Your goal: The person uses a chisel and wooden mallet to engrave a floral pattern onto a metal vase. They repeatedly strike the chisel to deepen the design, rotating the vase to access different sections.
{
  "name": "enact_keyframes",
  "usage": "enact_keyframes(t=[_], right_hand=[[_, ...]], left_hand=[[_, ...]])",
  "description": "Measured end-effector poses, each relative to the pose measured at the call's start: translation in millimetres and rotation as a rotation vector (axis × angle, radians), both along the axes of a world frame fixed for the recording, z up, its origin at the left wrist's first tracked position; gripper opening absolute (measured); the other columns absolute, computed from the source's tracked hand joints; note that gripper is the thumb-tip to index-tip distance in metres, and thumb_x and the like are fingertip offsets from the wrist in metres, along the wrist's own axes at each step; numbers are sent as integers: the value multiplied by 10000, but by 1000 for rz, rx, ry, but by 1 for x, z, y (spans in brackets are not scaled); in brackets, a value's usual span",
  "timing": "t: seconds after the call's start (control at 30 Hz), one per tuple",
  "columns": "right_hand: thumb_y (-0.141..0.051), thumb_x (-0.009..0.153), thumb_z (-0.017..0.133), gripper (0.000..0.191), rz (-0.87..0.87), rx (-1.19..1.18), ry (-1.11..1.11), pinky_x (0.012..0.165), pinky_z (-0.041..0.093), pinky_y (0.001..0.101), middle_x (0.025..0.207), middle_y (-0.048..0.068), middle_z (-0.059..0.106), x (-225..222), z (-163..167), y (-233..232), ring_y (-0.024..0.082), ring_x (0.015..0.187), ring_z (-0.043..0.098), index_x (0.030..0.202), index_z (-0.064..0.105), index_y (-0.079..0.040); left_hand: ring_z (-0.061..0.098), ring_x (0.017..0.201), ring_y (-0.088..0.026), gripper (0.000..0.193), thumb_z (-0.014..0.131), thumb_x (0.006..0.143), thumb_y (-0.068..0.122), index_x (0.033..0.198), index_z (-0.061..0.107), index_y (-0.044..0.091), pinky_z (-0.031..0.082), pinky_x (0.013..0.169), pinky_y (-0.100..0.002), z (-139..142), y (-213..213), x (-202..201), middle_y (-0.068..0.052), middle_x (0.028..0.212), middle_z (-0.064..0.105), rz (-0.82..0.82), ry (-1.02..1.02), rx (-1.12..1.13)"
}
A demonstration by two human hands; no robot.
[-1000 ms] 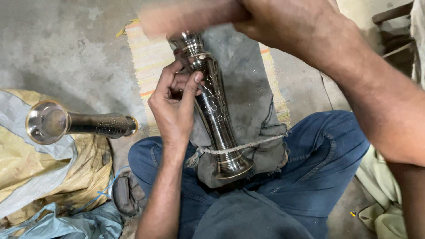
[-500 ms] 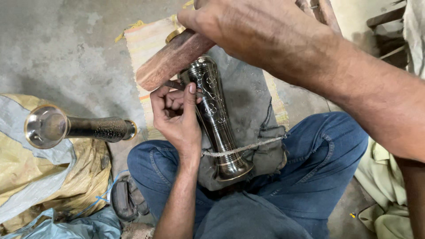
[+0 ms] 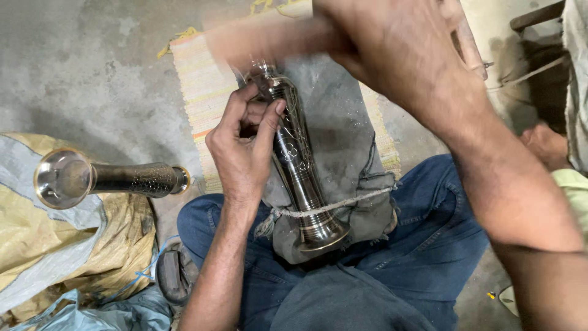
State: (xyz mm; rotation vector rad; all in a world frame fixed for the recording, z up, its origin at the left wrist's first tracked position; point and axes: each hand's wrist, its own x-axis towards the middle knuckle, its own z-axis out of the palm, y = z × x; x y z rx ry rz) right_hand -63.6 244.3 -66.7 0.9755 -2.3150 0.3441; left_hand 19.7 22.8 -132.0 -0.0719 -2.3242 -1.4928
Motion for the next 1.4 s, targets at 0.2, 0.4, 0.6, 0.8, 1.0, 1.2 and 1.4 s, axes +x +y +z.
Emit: enact_keyframes(t=[0.2,0.4,0.6,0.8,1.0,1.2,1.4], right_hand=[[-45,947,770,214,-54,-176,-345,718,510,459,849,146,666,15,-22,22,341,824,688,1092,616,-9],[-96,913,780,258,-195,-349,-590,664,525,416,812,121,670,28,-67,34,293,773,699,1085,598,-33],[-83,927,782,232,-320,-545,-594,681,544,383,888,115,683,58,-107,34,224,798,683,1077,613,-28],[-73,910,803,327,-381,-786,-511,737,534,325,922,115,703,82,-123,22,177,834,675,1143,598,31],[-130,975,801,355,-399,-844,-564,743,537,331,937,113,711,79,-116,19,141,839,663,1211,588,29],[-92,1000,808,341,-335,-753,-457,822,553,342,1014,151,719,73,-116,23,180,938,685,1244,597,21],[-70,969,807,296,-353,-621,-470,771,571,393,965,132,712,71,-117,30,254,879,720,1154,585,-3]], left_hand=[[716,692,-86,354,793,953,190,1267,702,55,570,634,-268,14,-10,-17,-40,789,768,-148,-75,-195],[734,696,-169,351,799,938,209,1248,713,68,574,666,-346,27,-16,-32,-79,804,778,-350,-47,-375],[785,874,-220,381,773,912,245,1260,712,101,613,754,-399,32,-18,-44,-101,905,795,-559,-95,-495],[788,908,-224,376,748,925,244,1272,705,106,632,791,-400,41,-22,-49,-100,995,796,-726,-86,-526],[781,904,-212,390,755,918,259,1277,703,117,624,773,-395,40,-20,-43,-85,995,792,-655,-117,-457],[778,875,-208,354,735,929,261,1259,718,133,612,762,-407,37,-15,-45,-63,968,795,-680,-63,-526],[783,884,-205,347,741,931,240,1252,718,111,621,774,-400,29,-17,-42,-77,1000,799,-658,-19,-497]])
